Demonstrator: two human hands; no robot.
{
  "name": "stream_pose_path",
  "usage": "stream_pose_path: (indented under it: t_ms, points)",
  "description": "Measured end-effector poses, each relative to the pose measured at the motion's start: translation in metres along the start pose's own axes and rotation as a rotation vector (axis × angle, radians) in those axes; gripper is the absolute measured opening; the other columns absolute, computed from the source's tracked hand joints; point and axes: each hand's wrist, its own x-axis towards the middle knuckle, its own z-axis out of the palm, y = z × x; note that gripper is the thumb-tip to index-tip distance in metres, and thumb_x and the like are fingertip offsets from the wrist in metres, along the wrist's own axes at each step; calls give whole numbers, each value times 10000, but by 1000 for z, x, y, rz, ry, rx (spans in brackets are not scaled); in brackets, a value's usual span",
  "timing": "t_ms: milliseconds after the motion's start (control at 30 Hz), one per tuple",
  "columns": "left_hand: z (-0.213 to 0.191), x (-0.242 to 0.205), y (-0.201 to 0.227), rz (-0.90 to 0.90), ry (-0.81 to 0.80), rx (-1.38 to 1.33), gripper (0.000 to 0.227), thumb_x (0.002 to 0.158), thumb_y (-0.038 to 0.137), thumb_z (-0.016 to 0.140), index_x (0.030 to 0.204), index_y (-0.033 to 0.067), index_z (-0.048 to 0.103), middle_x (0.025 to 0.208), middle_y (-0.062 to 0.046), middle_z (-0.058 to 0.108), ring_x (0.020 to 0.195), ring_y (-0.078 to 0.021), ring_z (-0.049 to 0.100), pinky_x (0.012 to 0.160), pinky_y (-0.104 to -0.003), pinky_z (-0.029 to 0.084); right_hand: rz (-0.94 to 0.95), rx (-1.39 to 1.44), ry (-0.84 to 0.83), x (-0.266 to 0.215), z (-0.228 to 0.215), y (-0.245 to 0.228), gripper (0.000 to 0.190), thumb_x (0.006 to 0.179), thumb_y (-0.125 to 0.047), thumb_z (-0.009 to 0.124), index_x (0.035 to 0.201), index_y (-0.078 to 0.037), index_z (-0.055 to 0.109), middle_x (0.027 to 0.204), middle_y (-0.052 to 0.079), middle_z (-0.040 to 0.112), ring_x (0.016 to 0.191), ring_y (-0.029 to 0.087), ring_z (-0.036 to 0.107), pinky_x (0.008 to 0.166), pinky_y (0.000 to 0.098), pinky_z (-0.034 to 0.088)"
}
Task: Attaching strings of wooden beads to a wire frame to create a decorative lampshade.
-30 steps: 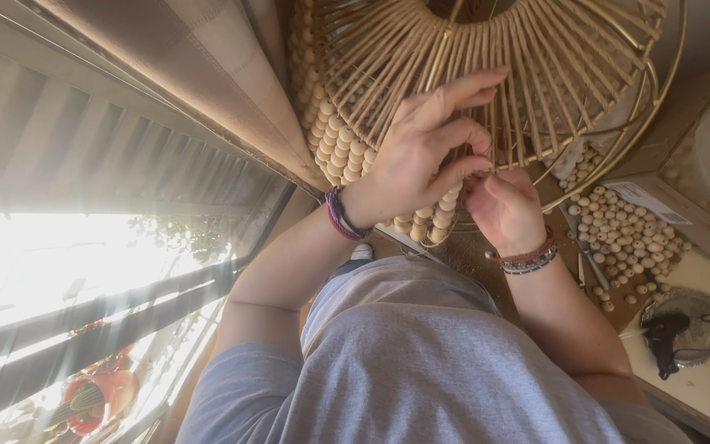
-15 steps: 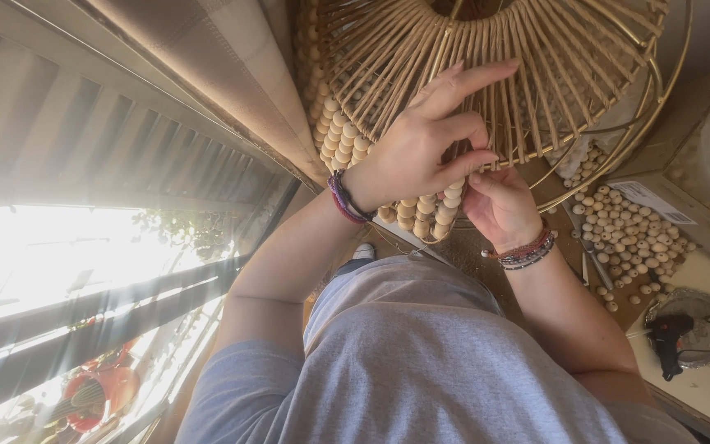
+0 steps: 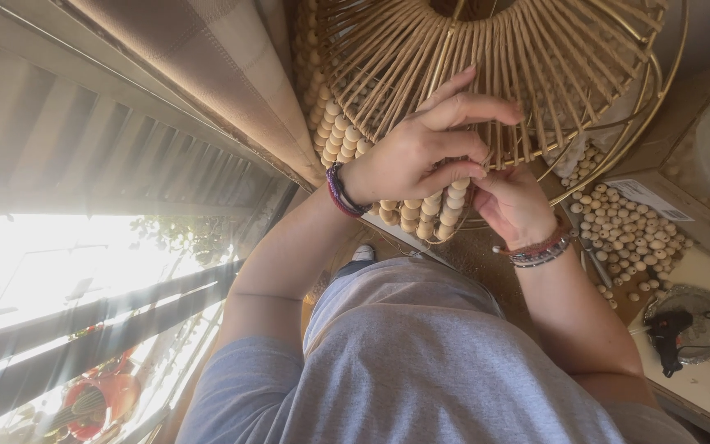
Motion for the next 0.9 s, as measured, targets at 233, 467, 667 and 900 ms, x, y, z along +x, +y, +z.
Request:
stream_pose_path:
  t_ms: [233,467,667,900]
  points:
    - [-6,1,2,31,-56,-45,224,1070,166,644,898,42,715,1435,-140,494,1403,-308,523,1319,-582,210,-2,-2289,-298,-14,-1,-58,441,955,-586,534,913,-174,688,615,0,649,527,141,644,574,261,553]
    - [-11,21,7,113,37,-104,274,1086,149,622,862,3,686,1387,-108,450,1434,-393,448,1237,-529,434,-589,-2141,-447,-36,1,-43,402,971,-468,673,678,-193,666,596,-64,629,542,99,617,476,262,481]
    - [6,45,4,148,28,22,234,1009,108,770,802,65,671,1328,-69,503,1398,-320,466,1209,-477,490,-734,-1978,-275,-49,-1,-28,388,942,-445,714,671,-167,697,635,-51,668,565,115,621,498,275,434]
    - [84,-27,51,-119,317,91,161,986,318,668,961,183,751,1125,-20,569,1134,-276,622,940,-429,508,-725,-1824,-157,-53,-7,-31,432,976,-376,707,664,-114,565,542,11,475,496,258,557,445,335,420]
